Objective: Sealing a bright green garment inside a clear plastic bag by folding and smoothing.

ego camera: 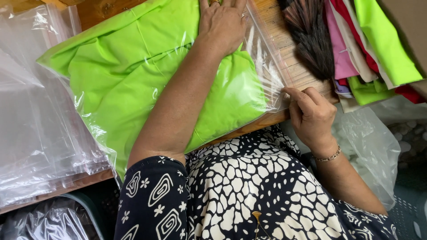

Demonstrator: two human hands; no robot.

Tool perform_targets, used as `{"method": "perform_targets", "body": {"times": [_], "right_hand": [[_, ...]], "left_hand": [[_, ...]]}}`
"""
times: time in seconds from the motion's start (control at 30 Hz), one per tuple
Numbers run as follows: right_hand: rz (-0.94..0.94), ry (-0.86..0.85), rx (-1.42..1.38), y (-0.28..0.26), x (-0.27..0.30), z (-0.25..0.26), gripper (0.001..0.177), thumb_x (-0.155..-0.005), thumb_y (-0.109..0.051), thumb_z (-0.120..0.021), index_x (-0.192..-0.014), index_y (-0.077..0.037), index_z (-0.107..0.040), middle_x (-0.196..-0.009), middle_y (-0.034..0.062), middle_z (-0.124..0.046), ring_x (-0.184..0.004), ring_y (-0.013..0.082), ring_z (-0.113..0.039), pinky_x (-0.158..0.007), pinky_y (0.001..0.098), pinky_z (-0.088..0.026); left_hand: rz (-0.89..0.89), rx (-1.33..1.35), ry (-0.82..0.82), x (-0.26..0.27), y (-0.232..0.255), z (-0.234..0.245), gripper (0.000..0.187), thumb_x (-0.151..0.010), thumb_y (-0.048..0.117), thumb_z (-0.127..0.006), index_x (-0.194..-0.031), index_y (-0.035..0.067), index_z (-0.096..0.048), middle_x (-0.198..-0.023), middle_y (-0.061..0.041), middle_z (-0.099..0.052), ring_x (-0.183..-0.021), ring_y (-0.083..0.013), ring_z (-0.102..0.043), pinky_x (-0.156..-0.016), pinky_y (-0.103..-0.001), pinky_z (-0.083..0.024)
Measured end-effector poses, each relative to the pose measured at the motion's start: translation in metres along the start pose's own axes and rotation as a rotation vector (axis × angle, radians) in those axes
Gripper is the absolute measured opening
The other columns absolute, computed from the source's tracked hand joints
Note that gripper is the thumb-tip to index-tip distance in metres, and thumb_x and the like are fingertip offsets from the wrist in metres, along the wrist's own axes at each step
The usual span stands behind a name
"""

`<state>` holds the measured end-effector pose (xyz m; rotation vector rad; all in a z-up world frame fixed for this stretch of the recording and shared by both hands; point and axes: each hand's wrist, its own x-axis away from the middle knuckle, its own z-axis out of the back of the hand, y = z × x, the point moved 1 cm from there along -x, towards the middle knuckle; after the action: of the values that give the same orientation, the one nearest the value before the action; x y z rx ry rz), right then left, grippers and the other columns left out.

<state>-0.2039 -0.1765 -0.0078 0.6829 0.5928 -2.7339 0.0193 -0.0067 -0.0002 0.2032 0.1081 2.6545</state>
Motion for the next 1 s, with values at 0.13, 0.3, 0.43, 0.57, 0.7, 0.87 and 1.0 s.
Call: {"method": "perform_targets", "body": {"times": [0.13, 0.3, 0.43, 0.57, 0.7, 0.87, 1.0], "right_hand": [[0.014, 0.012, 0.018, 0.001, 0.000, -0.001, 0.032, -0.086, 0.010, -0.056, -0.111, -0.005, -0.069, -0.072, 0.0030, -0.047, -0.057, 0.0169, -0.044, -0.051, 0.0293, -0.036], [-0.011, 0.007, 0.022, 0.002, 0.001, -0.001, 0.037, -0.083, 0.011, -0.055, -0.112, -0.008, -0.069, -0.071, 0.0026, -0.044, -0.057, 0.0184, -0.043, -0.053, 0.0308, -0.036], [0.010, 0.020, 0.009, 0.001, 0.000, 0.000, 0.033, -0.086, 0.010, -0.056, -0.111, -0.006, -0.069, -0.072, 0.0025, -0.047, -0.057, 0.0166, -0.044, -0.052, 0.0289, -0.036], [0.016, 0.017, 0.016, 0.000, -0.001, 0.001, 0.032, -0.087, 0.010, -0.056, -0.111, -0.006, -0.070, -0.071, 0.0022, -0.046, -0.056, 0.0161, -0.043, -0.051, 0.0287, -0.035], [0.029, 0.024, 0.005, 0.001, -0.001, -0.002, 0.033, -0.086, 0.012, -0.056, -0.111, -0.005, -0.069, -0.071, 0.0029, -0.048, -0.057, 0.0160, -0.044, -0.051, 0.0284, -0.035], [0.043, 0.028, 0.021, -0.002, -0.002, -0.001, 0.030, -0.088, 0.012, -0.058, -0.111, -0.004, -0.069, -0.072, 0.0038, -0.049, -0.058, 0.0164, -0.045, -0.051, 0.0280, -0.036], [0.031, 0.023, 0.029, -0.003, -0.002, 0.000, 0.033, -0.087, 0.011, -0.056, -0.112, -0.005, -0.070, -0.072, 0.0035, -0.047, -0.057, 0.0174, -0.045, -0.051, 0.0295, -0.036]], "left_hand": [[0.009, 0.020, 0.023, -0.002, -0.002, -0.004, 0.045, -0.097, 0.042, -0.036, -0.130, 0.012, -0.034, -0.114, -0.009, -0.058, -0.109, -0.0340, -0.055, -0.105, -0.058, -0.013], [-0.010, 0.028, 0.082, -0.005, -0.002, -0.008, 0.036, -0.096, 0.038, -0.038, -0.116, 0.010, -0.046, -0.101, -0.006, -0.067, -0.099, -0.0335, -0.061, -0.105, -0.059, -0.016], [0.009, 0.012, 0.034, -0.007, -0.002, -0.009, 0.050, -0.096, 0.041, -0.033, -0.134, 0.008, -0.033, -0.129, -0.010, -0.055, -0.113, -0.0354, -0.055, -0.106, -0.060, -0.010], [0.023, 0.041, -0.027, -0.003, -0.001, -0.002, 0.053, -0.097, 0.040, -0.035, -0.140, 0.012, -0.021, -0.139, -0.010, -0.046, -0.120, -0.0355, -0.050, -0.107, -0.059, -0.008], [0.034, 0.067, -0.033, -0.003, -0.002, -0.002, 0.055, -0.098, 0.041, -0.035, -0.142, 0.014, -0.018, -0.138, -0.010, -0.048, -0.122, -0.0353, -0.048, -0.108, -0.058, -0.007], [0.045, 0.101, -0.066, 0.000, 0.000, 0.000, 0.052, -0.098, 0.037, -0.039, -0.142, 0.015, -0.023, -0.116, -0.008, -0.062, -0.115, -0.0310, -0.053, -0.108, -0.057, -0.016], [0.018, 0.150, -0.005, 0.001, -0.001, 0.001, 0.038, -0.093, 0.032, -0.043, -0.128, 0.016, -0.046, -0.125, -0.010, -0.054, -0.119, -0.0303, -0.047, -0.104, -0.056, -0.022]]}}
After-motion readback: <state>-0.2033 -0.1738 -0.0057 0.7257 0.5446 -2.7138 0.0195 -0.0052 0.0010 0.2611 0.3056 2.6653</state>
